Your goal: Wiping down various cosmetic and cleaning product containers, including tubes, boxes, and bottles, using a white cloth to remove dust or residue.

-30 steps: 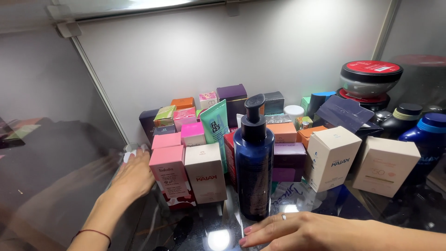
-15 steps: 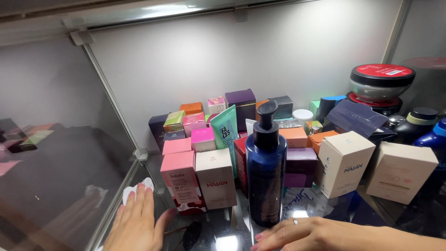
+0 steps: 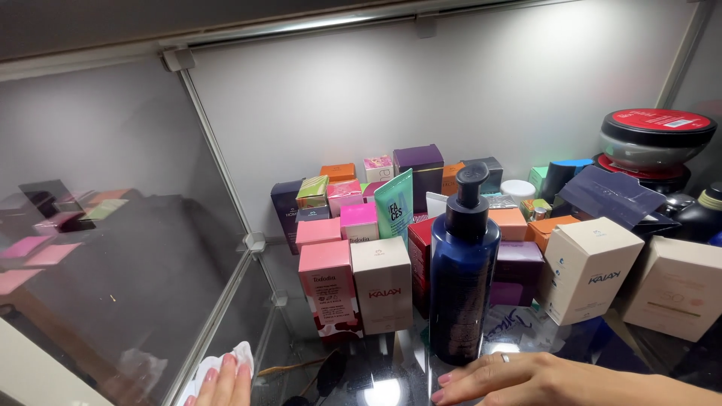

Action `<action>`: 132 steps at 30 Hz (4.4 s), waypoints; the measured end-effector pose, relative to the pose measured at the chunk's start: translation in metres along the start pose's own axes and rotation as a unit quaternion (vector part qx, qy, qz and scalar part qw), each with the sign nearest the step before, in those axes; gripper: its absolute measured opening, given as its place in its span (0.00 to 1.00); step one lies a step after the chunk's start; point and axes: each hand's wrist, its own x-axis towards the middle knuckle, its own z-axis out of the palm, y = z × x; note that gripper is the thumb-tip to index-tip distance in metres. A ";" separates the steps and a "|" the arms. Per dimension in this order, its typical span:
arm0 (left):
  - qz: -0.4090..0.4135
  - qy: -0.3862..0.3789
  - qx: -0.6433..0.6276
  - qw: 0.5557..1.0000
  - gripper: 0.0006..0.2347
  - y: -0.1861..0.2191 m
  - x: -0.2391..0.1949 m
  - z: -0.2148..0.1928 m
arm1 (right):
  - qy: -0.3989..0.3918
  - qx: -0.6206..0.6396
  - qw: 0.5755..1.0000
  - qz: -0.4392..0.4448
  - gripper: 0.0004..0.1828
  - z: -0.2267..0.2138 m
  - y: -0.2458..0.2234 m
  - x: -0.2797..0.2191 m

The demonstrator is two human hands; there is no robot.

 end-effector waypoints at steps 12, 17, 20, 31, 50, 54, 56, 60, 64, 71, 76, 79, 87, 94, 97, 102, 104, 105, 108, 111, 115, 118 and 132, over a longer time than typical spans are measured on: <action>0.063 0.037 -0.105 0.992 0.12 0.061 0.102 -0.034 | -0.020 0.021 1.000 -0.007 0.33 -0.006 0.002 -0.010; 0.069 0.007 -0.095 0.993 0.13 0.016 0.068 -0.023 | -0.022 0.024 0.999 -0.006 0.33 -0.005 0.007 -0.010; 0.076 -0.021 -0.090 0.993 0.14 0.000 0.055 -0.026 | -0.017 0.027 0.999 0.004 0.31 -0.002 0.008 -0.011; 0.016 -0.537 -0.373 0.756 0.48 -0.004 0.175 -0.057 | -0.026 0.015 0.999 0.023 0.31 -0.001 0.006 -0.019; -0.202 -0.604 -0.174 0.751 0.27 0.030 0.200 0.076 | -0.037 -0.010 0.999 0.026 0.38 0.006 0.008 -0.023; -0.192 -0.586 -0.220 0.756 0.27 0.032 0.199 0.118 | -0.036 -0.028 0.999 -0.017 0.28 0.005 0.011 -0.022; -0.200 -0.585 -0.244 0.747 0.26 0.029 0.208 0.113 | -0.033 -0.028 0.999 -0.016 0.27 0.004 0.010 -0.021; -0.178 -0.592 -0.317 0.719 0.27 0.014 0.222 0.096 | -0.034 -0.034 0.999 -0.010 0.27 0.002 0.012 -0.021; -0.151 -0.595 -0.388 0.688 0.17 0.008 0.262 0.061 | -0.033 -0.032 0.999 -0.015 0.26 0.003 0.015 -0.020; -0.145 -0.743 -0.144 0.638 0.34 0.017 0.237 0.092 | -0.023 -0.007 1.000 -0.009 0.30 0.003 0.011 -0.016; -0.117 -0.777 -0.089 0.612 0.37 0.013 0.237 0.079 | -0.021 -0.007 1.000 -0.011 0.29 0.002 0.013 -0.016; -0.153 -0.775 -0.151 0.594 0.42 0.002 0.238 0.030 | -0.024 0.001 1.000 -0.019 0.31 0.001 0.012 -0.015; -0.151 -0.242 -0.097 0.954 0.40 -0.008 0.135 -0.081 | -0.015 -0.005 1.000 0.021 0.24 0.001 0.012 -0.014; -0.023 -0.044 -0.014 0.999 0.09 -0.022 0.030 -0.030 | -0.024 -0.010 1.000 0.009 0.32 0.001 0.011 -0.012; -0.019 -0.104 -0.026 0.994 0.13 -0.016 0.065 -0.045 | -0.023 -0.006 1.000 0.013 0.32 0.001 0.011 -0.013; -0.104 -0.597 -0.273 0.747 0.46 -0.024 0.178 -0.061 | -0.020 -0.038 0.999 -0.002 0.24 0.007 0.017 -0.014; -0.130 -0.643 -0.295 0.694 0.40 -0.020 0.220 -0.053 | -0.029 -0.038 0.999 -0.001 0.25 0.007 0.016 -0.015; -0.153 -0.684 -0.317 0.639 0.35 -0.019 0.242 -0.048 | -0.033 -0.039 0.999 0.000 0.26 0.006 0.016 -0.016; -0.175 -0.664 -0.335 0.645 0.33 -0.007 0.244 -0.016 | -0.021 -0.034 0.999 -0.013 0.25 0.006 0.016 -0.018; -0.207 -0.615 -0.346 0.678 0.29 0.008 0.233 0.018 | -0.039 -0.023 0.999 0.006 0.36 0.002 0.010 -0.017; -0.217 -0.576 -0.366 0.698 0.24 0.014 0.228 0.056 | -0.038 -0.030 0.999 -0.008 0.34 0.002 0.008 -0.019; -0.241 -0.567 -0.360 0.701 0.23 0.015 0.229 0.072 | -0.033 -0.037 0.999 -0.014 0.30 0.005 0.008 -0.020; -0.161 -0.593 -0.452 0.647 0.26 0.000 0.247 -0.066 | -0.043 -0.028 0.999 -0.014 0.35 0.002 0.008 -0.020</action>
